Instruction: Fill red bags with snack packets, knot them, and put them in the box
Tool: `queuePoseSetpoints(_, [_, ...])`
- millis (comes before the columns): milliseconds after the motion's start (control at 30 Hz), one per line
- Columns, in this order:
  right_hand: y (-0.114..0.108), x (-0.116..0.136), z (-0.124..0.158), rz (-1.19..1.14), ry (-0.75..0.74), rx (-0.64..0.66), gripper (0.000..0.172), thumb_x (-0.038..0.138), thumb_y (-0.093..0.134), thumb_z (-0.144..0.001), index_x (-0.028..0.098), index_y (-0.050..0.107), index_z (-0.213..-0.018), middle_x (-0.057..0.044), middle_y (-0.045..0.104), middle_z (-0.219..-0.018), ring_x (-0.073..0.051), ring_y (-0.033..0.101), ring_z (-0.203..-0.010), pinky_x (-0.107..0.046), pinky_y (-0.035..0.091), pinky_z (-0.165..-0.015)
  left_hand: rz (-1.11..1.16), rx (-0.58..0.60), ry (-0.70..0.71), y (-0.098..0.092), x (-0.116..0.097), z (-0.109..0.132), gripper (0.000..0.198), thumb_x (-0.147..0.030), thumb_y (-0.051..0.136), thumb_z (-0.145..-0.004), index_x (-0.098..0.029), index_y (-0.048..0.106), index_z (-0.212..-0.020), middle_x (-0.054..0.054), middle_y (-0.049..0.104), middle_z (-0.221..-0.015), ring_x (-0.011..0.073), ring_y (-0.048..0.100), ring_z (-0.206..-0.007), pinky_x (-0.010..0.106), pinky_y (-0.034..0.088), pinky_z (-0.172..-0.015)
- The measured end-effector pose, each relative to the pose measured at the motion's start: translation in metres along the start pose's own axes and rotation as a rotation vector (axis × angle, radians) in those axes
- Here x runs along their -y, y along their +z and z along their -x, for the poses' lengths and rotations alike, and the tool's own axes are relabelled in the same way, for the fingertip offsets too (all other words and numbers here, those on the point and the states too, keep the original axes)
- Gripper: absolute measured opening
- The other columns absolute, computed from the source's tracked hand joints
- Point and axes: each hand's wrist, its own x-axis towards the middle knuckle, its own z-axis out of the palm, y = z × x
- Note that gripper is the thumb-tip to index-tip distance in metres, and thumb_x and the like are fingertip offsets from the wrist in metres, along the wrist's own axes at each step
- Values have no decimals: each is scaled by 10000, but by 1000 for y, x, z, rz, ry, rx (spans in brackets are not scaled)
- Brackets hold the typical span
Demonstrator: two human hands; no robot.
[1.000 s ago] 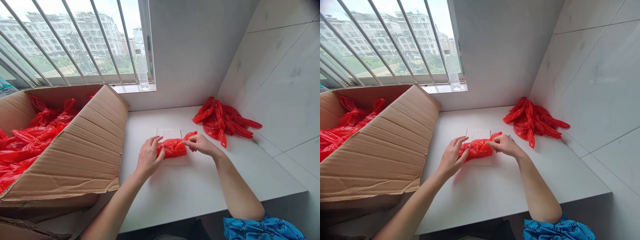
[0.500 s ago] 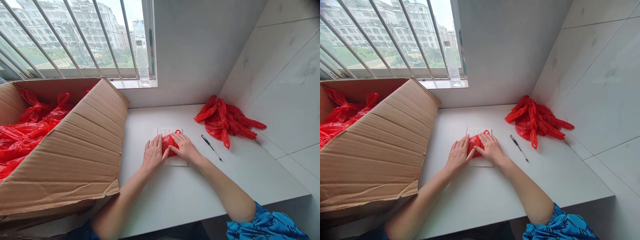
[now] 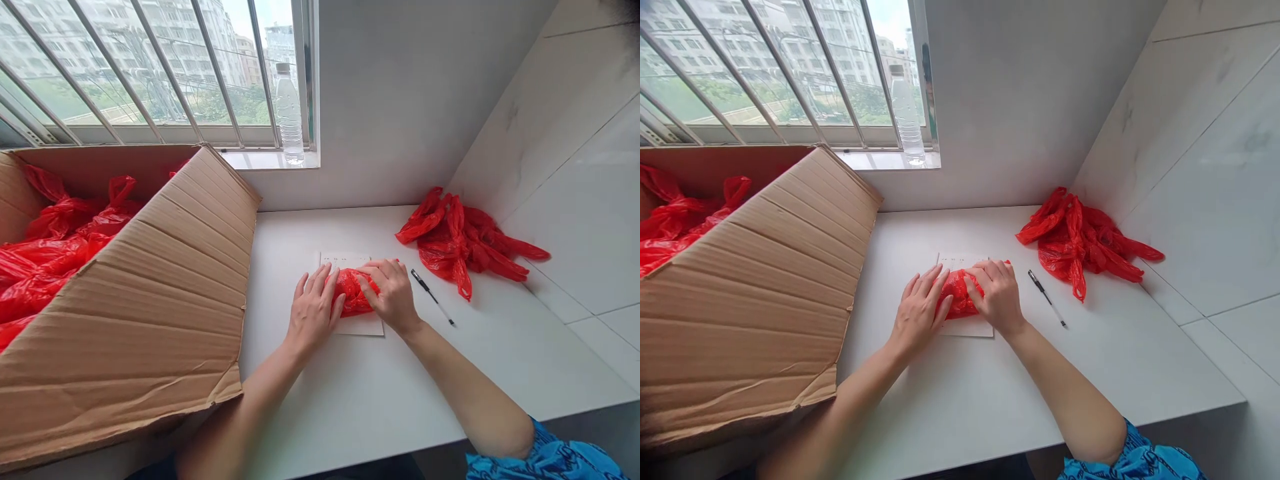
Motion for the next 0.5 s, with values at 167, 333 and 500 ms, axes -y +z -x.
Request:
queuePoseSetpoints(167, [30,3,13,4,-87,290,520,451,355,-1026,166,478,-1443,-90,489,-1494,-282,366,-1421,-497,268,-1167,-69,102,13,17,-3,5,531,-347,339,-1013,-149,360,-1506,90,346,-1575,236,341,-1456,459,294,-1192])
queuePoseSetpoints(333, [41,-1,19,21,-10,391,547,486,301,-1032,203,443,-1480,-65,468,-1512,-269,378,-1425,-498,281,-1174,-133,130,-4,27,-1,7,553,-365,325,-1008,-144,357,-1513,79,328,-1582,238,304,-1474,451,296,-1195])
queuePoseSetpoints(500, [38,1,18,14,1,408,565,491,280,-1035,183,447,-1478,-52,444,-1529,-262,374,-1426,-464,273,-1186,-139,154,-7,27,-1,8,559,-364,290,-1011,-140,343,-1520,77,303,-1590,234,303,-1474,455,286,-1198])
